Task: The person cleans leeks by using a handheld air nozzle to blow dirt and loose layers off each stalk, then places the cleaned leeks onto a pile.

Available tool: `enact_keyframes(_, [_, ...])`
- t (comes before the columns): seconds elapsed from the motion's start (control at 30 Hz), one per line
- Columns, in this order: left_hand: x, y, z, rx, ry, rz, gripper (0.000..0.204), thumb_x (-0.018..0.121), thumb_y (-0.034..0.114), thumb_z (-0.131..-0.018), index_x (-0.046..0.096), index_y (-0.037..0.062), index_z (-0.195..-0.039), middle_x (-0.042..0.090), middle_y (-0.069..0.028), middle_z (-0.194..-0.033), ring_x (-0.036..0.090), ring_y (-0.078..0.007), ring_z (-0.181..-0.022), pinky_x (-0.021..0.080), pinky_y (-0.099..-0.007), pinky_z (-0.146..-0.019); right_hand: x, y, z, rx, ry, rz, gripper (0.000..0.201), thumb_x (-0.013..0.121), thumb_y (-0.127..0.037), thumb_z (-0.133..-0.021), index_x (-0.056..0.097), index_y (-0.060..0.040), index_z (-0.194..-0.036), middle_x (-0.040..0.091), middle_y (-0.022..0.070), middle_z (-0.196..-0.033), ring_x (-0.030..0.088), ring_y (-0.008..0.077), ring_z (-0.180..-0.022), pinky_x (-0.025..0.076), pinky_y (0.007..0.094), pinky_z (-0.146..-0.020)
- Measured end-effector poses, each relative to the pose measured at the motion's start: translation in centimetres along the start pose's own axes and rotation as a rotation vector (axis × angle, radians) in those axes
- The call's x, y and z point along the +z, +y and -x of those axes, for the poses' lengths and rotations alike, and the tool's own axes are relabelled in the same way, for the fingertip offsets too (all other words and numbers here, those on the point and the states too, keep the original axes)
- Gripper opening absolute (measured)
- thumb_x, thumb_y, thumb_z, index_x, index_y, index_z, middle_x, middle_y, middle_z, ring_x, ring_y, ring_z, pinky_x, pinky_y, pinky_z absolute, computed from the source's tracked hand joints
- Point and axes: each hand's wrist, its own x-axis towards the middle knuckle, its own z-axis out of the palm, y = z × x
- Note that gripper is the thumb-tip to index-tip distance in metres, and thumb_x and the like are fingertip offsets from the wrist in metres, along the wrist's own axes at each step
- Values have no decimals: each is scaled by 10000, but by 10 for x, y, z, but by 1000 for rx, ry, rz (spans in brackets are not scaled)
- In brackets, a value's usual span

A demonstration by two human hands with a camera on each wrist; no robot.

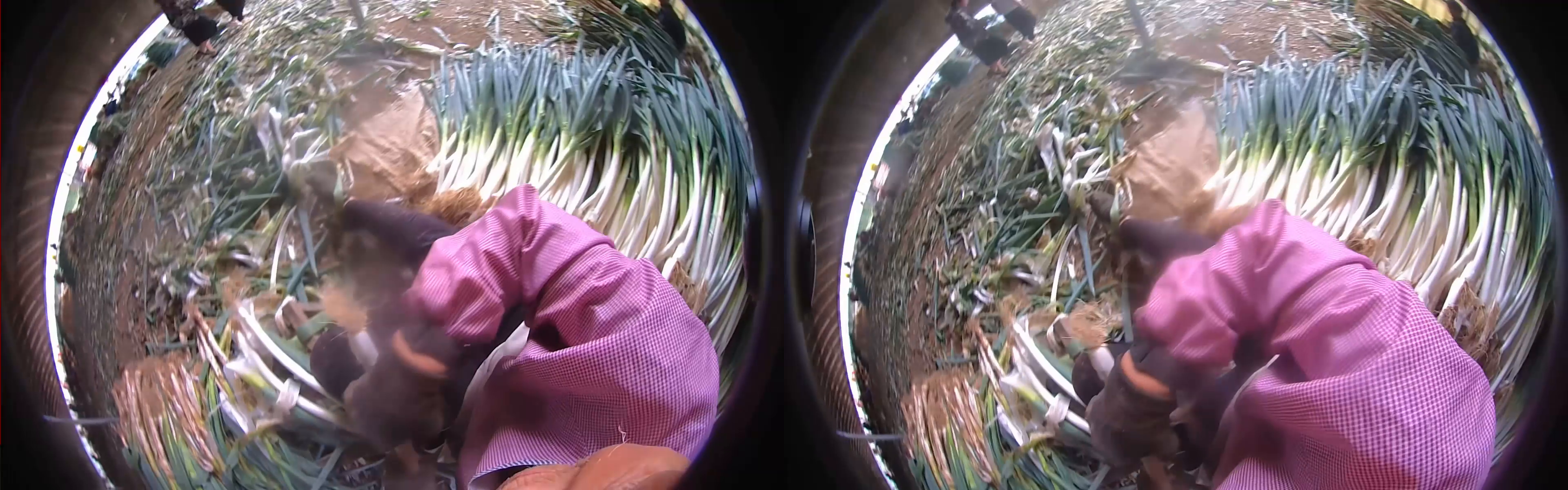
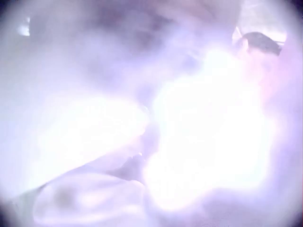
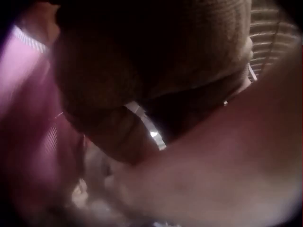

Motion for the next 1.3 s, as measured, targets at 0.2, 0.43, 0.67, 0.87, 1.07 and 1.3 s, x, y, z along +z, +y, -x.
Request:
enact_keyframes(0.2, [41,15,-65,-22,-10,-178,204,673,39,-693,620,-40,-873,609,-100,-798,583,-192,-687,473,-346,-621,-49,-19,135,706,28,31,168,651,-195,-705,623,-115,-851,622,39,-711,655,265,-670,513,408,-542])
enact_keyframes(0.43, [57,21,-83,-102,7,-282,220,680,53,-684,621,-39,-875,612,-96,-789,581,-192,-683,475,-347,-623,-68,-93,343,1479,911,535,236,786,-175,-737,646,-29,-858,634,80,-707,602,169,-588,477,316,-513])
enact_keyframes(0.67, [55,9,-80,-169,63,-281,236,687,67,-674,622,-37,-877,614,-91,-779,580,-192,-678,477,-349,-624,65,-35,477,2110,1791,-18,170,681,-192,-804,606,-41,-830,583,63,-668,554,193,-549,459,346,-478])
enact_keyframes(0.87, [37,-27,-52,-242,156,-212,250,693,78,-666,623,-35,-879,615,-87,-771,578,-192,-674,478,-350,-626,132,11,561,2118,212,393,253,753,-207,-626,608,-72,-785,610,139,-679,619,343,-628,484,450,-562])
enact_keyframes(1.07, [-20,-67,27,-291,237,59,265,699,90,-659,624,-34,-880,617,-84,-763,577,-192,-670,480,-352,-627,150,26,570,2120,670,681,483,717,-307,-698,584,9,-1038,636,187,-903,627,315,-856,483,412,-755])
enact_keyframes(1.3, [-68,6,71,-479,19,819,187,567,14,-757,510,-14,-932,558,-80,-686,570,-191,-579,469,-313,-506,3,103,280,1310,941,-370,734,740,-70,-753,369,-14,-1384,444,150,-1361,452,240,-1244,404,350,-976])
